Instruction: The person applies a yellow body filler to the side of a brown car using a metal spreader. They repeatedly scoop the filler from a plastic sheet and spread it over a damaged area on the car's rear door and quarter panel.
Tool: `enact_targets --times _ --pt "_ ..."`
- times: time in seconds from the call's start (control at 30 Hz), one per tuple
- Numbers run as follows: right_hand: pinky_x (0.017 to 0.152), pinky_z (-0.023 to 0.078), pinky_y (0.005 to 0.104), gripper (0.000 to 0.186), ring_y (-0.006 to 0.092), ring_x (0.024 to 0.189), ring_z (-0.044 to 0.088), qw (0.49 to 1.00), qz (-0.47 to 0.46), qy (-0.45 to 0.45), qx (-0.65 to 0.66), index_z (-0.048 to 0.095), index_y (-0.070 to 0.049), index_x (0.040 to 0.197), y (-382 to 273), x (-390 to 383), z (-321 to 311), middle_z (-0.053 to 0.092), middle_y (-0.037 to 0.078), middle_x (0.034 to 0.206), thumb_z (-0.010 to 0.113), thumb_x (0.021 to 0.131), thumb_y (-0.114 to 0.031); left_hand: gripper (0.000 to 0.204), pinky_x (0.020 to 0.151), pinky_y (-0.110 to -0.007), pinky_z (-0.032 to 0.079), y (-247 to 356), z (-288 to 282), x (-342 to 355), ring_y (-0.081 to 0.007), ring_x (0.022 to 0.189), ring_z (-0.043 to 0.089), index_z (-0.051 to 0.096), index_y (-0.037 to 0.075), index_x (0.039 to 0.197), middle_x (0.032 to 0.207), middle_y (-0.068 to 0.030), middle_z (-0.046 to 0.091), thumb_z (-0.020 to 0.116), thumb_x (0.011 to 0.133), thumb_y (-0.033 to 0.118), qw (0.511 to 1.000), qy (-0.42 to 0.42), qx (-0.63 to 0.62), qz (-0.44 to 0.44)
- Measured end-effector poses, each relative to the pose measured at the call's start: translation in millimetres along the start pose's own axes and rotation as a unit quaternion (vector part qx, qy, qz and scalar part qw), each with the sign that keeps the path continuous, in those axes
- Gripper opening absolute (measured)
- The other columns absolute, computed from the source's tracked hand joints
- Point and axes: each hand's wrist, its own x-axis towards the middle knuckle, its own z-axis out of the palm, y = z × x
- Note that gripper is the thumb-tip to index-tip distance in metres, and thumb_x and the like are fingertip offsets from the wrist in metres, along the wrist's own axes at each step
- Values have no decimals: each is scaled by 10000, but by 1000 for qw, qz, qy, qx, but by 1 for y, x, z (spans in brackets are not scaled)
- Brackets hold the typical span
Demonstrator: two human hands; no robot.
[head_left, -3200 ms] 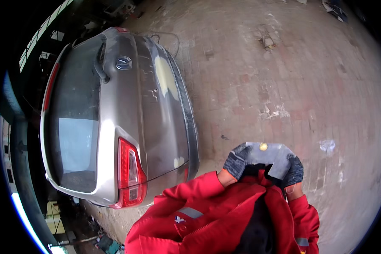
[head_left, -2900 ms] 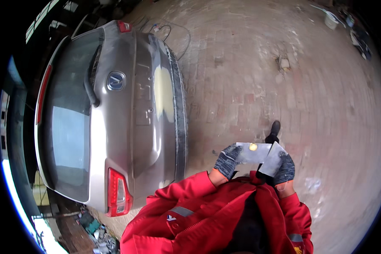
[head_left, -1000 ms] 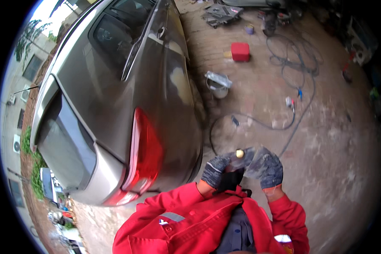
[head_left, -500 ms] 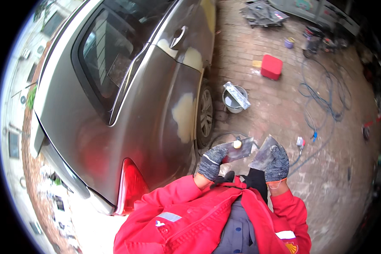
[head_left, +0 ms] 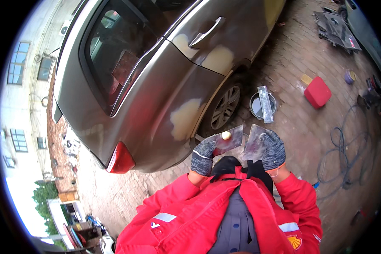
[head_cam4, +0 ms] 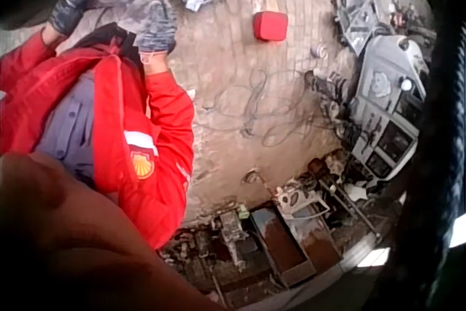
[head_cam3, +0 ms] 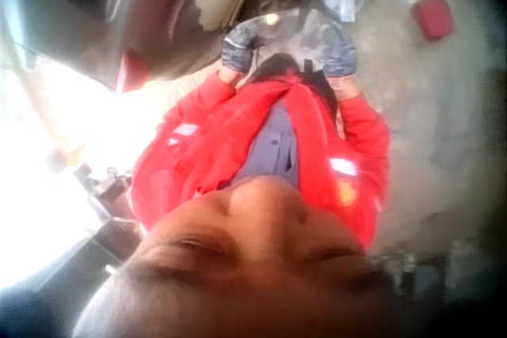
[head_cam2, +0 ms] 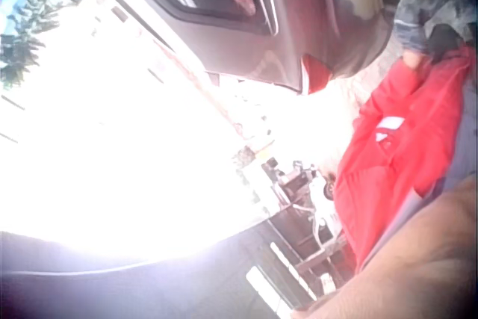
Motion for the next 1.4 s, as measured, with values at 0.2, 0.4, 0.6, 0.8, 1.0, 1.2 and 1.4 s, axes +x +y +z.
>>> enact_targets --times 0.2,0.4,0.6,0.8,1.0,1.2,1.4 --pt "1032 477 423 337 361 1157 613 999 -13 -38 -19 679 -16 1161 45 35 -8 653 192 1213 540 856 17 264 897 -365 550 2 41 28 -229 1021 675 658 -4 1194 1129 -129 700 497 989 34 939 52 -291 -178" --pt "1016 490 412 323 358 1139 626 997 -28 -57 -39 640 -7 1208 63 59 -8 653 193 1221 547 899 15 287 887 -333 539 -13 47 81 -160 1011 659 664 17 1228 1115 -67 710 530 1018 159 998 -32 -2 -50" --pt "933 500 277 253 146 1029 635 953 222 27 206 648 4 1196 34 107 -4 683 62 1124 576 964 -71 258 840 -352 539 -46 64 122 -272 944 670 665 -1 1188 1080 -165 691 562 960 66 991 -1 -131 -16" --pt "1032 466 366 265 260 1125 623 971 164 -34 168 653 -20 1186 98 122 19 657 124 1217 556 940 -12 283 916 -327 523 -28 60 143 -178 1046 653 656 20 1245 1194 -91 689 529 1016 128 892 -11 -416 -174" --pt "1067 455 364 308 272 1160 623 980 107 -124 112 636 -17 1236 103 184 7 645 141 1265 543 942 1 420 984 -330 495 13 48 190 -213 1137 642 586 27 1364 1253 -122 671 595 995 229 970 -60 -235 -21" --pt "1013 491 293 317 180 1145 613 857 230 -146 437 577 12 1306 104 257 1 631 100 1290 481 1006 -31 789 1092 -359 430 34 -25 283 -233 1318 530 366 -51 1501 1440 -164 537 690 938 398 934 -173 -270 -154" --pt "1005 501 324 347 217 1127 625 945 138 -95 280 571 -22 1326 113 285 14 640 103 1251 513 984 -7 830 1204 -484 256 9 18 299 -345 1412 421 320 3 1535 1512 -215 445 402 996 630 892 -37 -446 -63"
